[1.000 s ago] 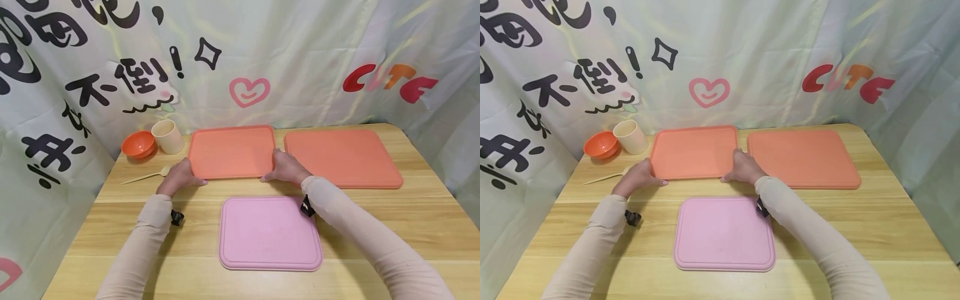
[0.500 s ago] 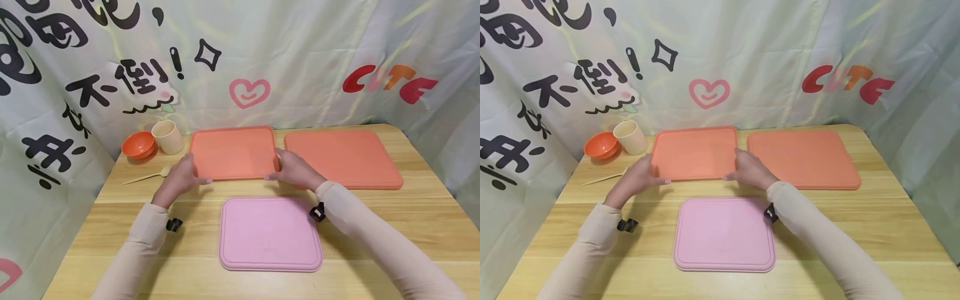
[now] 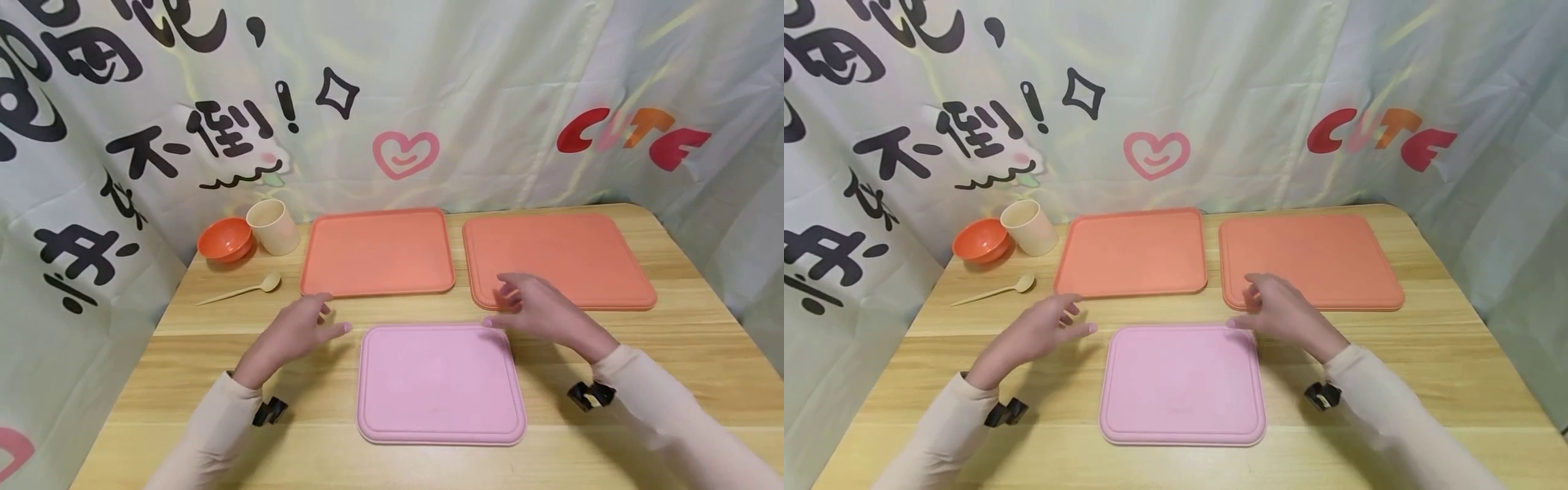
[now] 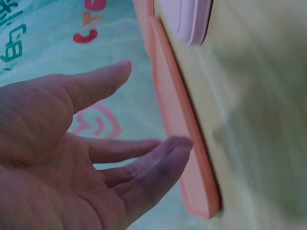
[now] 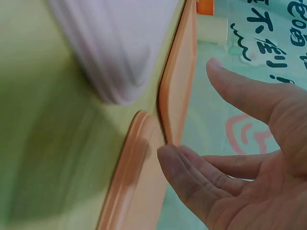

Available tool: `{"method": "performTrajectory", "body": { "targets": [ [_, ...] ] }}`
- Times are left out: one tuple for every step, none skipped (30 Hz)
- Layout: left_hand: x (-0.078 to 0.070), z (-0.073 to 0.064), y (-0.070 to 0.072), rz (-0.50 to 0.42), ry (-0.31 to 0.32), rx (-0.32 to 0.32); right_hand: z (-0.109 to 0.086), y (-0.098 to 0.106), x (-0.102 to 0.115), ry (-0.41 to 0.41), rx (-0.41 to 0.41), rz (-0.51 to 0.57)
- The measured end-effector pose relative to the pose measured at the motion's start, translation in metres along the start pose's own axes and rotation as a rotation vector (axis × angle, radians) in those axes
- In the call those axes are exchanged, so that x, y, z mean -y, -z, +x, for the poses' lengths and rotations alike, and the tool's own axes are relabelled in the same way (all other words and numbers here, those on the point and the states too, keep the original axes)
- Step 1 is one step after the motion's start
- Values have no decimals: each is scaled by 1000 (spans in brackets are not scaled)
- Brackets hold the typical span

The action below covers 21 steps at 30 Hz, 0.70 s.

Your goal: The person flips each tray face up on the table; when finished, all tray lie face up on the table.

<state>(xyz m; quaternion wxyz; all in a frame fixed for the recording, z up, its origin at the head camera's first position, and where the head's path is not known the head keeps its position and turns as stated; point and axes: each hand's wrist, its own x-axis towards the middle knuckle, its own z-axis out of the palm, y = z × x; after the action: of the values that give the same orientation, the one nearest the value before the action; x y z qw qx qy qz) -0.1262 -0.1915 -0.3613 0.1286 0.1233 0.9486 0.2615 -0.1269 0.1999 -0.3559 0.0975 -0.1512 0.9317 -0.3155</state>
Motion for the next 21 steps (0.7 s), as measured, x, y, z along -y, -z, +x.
{"method": "performTrajectory", "body": {
  "targets": [
    [0, -3, -3, -7, -4, 7, -5, 0, -3, 8, -3, -4],
    [0, -5, -6, -9, -8, 15, -10, -1, -6, 12, 0, -5],
    [0, -7, -9, -13, -13, 21, -15, -1, -8, 15, 2, 0],
    [0, -10, -11, -16, -22, 27, -20, -2, -12, 15, 6, 8],
    [-1, -12, -14, -17, -32, 31, -24, -3, -14, 5, 14, 22],
    [-1, -13, -18, -17, -47, 32, -29, -5, -17, -2, 20, 32],
    [-2, -15, -20, -22, -55, 33, -33, -6, -20, -3, 26, 42],
    [-2, -17, -23, -24, -71, 36, -37, -8, -22, -8, 36, 56],
    [-2, -19, -26, -29, -88, 40, -40, -10, -25, -16, 44, 72],
    [-2, -20, -29, -29, -101, 45, -43, -12, -27, -21, 51, 78],
    [-3, -21, -32, -35, -114, 50, -45, -13, -28, -33, 61, 89],
    [-3, -22, -34, -38, -123, 57, -47, -15, -30, -30, 67, 85],
    [-3, -23, -37, -47, -129, 67, -49, -17, -31, -35, 75, 87],
    [-3, -24, -39, -49, -138, 77, -50, -19, -32, -37, 82, 85],
    [-4, -24, -41, -57, -138, 87, -51, -20, -33, -36, 86, 78],
    [-4, -25, -43, -63, -139, 93, -52, -22, -33, -34, 90, 74],
    [-4, -25, -45, -72, -141, 99, -53, -23, -33, -36, 95, 81],
    [-4, -26, -46, -75, -142, 103, -54, -25, -33, -29, 97, 78],
    [-4, -26, -47, -81, -141, 105, -54, -26, -32, -27, 100, 82],
    [-5, -27, -49, -84, -138, 103, -55, -27, -32, -17, 100, 79],
    [-5, -28, -50, -88, -134, 102, -55, -29, -32, -14, 99, 87]
  ]
}}
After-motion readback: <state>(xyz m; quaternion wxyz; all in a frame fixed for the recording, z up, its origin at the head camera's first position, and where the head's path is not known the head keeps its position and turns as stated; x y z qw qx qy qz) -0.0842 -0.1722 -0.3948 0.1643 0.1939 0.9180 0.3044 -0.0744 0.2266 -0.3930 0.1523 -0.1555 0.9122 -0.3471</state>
